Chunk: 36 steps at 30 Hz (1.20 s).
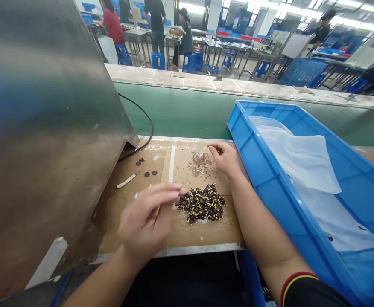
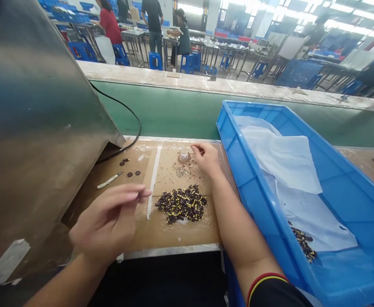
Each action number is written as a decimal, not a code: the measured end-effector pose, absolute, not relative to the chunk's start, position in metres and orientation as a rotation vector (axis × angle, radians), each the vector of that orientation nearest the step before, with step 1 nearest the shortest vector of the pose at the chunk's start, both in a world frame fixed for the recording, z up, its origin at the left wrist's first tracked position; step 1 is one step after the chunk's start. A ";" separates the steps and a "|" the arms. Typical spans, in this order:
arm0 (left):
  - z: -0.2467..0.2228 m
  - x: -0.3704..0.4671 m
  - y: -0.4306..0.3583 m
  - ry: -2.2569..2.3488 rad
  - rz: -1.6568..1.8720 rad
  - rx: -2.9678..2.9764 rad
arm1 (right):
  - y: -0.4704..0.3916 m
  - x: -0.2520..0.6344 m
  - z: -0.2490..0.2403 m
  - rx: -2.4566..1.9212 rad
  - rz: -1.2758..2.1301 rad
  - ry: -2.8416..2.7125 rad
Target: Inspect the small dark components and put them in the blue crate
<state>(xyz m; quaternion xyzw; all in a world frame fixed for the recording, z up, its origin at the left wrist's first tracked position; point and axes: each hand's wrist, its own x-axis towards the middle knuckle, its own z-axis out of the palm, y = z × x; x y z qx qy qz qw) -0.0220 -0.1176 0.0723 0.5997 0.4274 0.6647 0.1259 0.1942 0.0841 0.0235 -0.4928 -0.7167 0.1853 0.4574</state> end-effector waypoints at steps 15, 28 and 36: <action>0.008 -0.005 -0.021 1.326 1.599 1.154 | 0.100 0.187 -0.006 -1.145 0.426 -1.786; 0.004 -0.004 -0.018 1.234 1.603 0.987 | 0.095 0.181 -0.009 -1.053 0.133 -1.954; 0.005 -0.004 -0.017 1.216 1.622 0.987 | 0.096 0.181 -0.012 -1.073 0.064 -2.005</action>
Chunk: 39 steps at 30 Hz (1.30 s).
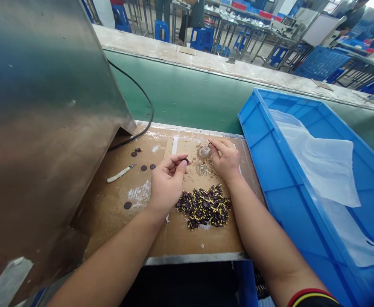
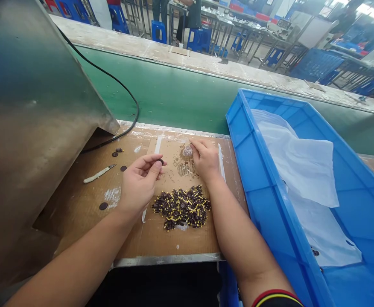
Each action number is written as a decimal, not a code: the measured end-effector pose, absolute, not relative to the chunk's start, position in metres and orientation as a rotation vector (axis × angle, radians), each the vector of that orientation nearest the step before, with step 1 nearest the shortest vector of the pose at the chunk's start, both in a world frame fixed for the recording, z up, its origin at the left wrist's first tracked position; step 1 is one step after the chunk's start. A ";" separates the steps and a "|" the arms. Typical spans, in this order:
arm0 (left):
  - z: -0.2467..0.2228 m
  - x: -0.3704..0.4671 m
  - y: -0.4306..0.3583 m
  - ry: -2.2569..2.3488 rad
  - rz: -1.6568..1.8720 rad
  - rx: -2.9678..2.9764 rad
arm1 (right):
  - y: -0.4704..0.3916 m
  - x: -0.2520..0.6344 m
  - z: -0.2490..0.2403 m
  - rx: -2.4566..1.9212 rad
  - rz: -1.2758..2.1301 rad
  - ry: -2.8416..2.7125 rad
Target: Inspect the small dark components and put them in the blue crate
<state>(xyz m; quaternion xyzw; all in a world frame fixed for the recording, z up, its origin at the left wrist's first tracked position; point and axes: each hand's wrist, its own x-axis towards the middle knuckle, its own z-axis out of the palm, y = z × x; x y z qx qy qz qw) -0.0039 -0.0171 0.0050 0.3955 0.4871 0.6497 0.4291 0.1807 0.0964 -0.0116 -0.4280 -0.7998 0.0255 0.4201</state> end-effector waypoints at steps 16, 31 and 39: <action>0.006 -0.001 -0.012 1.085 1.628 0.734 | 0.098 0.187 -0.009 -1.127 0.012 -1.977; 0.007 -0.001 -0.016 1.150 1.618 0.845 | 0.008 0.143 0.032 -0.943 1.272 -1.372; 0.017 0.001 -0.023 1.267 1.604 1.132 | 0.011 0.145 0.031 -0.908 1.442 -1.234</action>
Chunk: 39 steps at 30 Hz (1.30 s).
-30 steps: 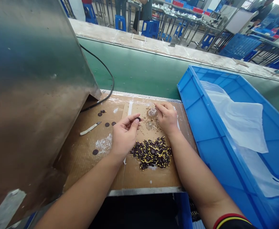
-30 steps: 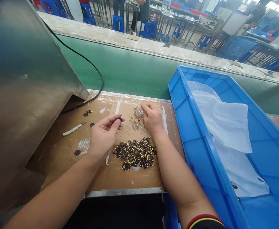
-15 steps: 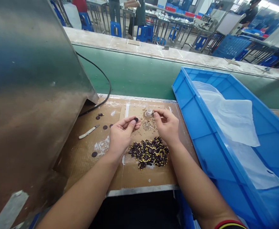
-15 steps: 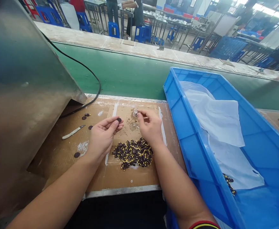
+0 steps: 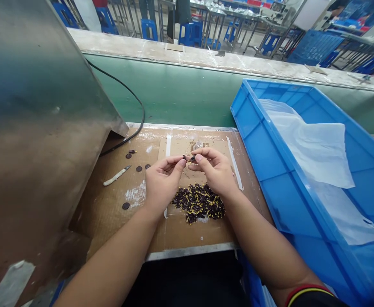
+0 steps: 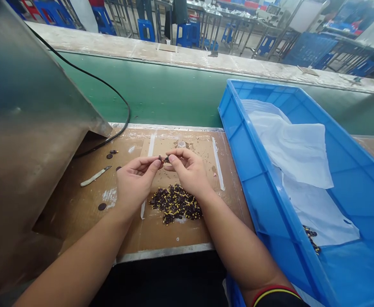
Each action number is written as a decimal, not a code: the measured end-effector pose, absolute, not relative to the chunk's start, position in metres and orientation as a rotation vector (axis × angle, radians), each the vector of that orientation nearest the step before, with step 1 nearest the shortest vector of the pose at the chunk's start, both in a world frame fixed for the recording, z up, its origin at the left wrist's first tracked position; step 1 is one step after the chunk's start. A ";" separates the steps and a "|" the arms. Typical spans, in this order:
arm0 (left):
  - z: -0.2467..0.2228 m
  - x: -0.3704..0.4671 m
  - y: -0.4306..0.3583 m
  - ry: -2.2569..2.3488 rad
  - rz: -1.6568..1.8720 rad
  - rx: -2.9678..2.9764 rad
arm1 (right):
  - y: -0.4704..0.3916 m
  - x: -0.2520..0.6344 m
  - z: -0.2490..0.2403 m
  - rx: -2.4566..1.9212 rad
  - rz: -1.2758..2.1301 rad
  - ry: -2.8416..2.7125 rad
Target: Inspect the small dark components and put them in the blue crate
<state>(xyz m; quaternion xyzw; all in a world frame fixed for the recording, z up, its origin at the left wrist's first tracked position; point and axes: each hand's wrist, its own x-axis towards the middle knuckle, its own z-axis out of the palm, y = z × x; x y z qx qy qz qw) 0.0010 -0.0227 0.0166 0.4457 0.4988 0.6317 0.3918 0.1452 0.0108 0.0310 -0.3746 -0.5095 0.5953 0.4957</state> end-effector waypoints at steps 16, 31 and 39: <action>0.024 0.002 -0.030 1.355 1.671 1.292 | 0.024 0.148 0.028 -0.824 2.088 -0.453; 0.029 0.006 -0.032 1.314 1.696 1.250 | 0.024 0.147 0.025 -0.817 2.087 -0.566; 0.025 0.005 -0.031 1.265 1.677 1.212 | 0.066 0.172 0.008 -1.229 0.695 -1.448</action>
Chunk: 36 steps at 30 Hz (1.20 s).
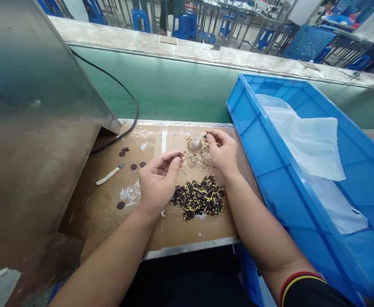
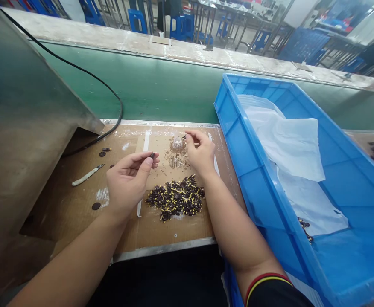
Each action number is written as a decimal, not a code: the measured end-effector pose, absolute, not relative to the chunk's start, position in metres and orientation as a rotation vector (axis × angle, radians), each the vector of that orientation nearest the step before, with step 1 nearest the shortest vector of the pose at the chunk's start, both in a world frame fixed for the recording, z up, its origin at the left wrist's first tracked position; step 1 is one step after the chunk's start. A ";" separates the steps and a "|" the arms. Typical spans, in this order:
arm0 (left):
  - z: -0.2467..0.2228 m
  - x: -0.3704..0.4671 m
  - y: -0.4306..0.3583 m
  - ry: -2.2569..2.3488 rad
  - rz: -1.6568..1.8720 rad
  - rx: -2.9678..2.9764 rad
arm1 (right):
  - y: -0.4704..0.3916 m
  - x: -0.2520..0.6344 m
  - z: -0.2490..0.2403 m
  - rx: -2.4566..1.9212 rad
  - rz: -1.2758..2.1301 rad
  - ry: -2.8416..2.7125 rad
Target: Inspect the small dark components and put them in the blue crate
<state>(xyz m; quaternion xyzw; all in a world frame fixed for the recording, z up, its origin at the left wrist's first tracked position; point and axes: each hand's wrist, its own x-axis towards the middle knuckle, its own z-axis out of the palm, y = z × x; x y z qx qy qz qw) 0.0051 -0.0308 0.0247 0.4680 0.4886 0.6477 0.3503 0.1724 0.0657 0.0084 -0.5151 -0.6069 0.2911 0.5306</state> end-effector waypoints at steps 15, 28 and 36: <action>0.019 0.002 -0.032 1.251 1.642 1.239 | 0.082 0.170 -0.005 -1.194 0.076 -1.945; 0.017 0.003 -0.032 1.270 1.623 1.276 | 0.085 0.169 -0.008 -1.196 0.053 -1.950; 0.015 0.004 -0.031 1.267 1.645 1.293 | 0.087 0.170 -0.011 -1.194 0.075 -1.947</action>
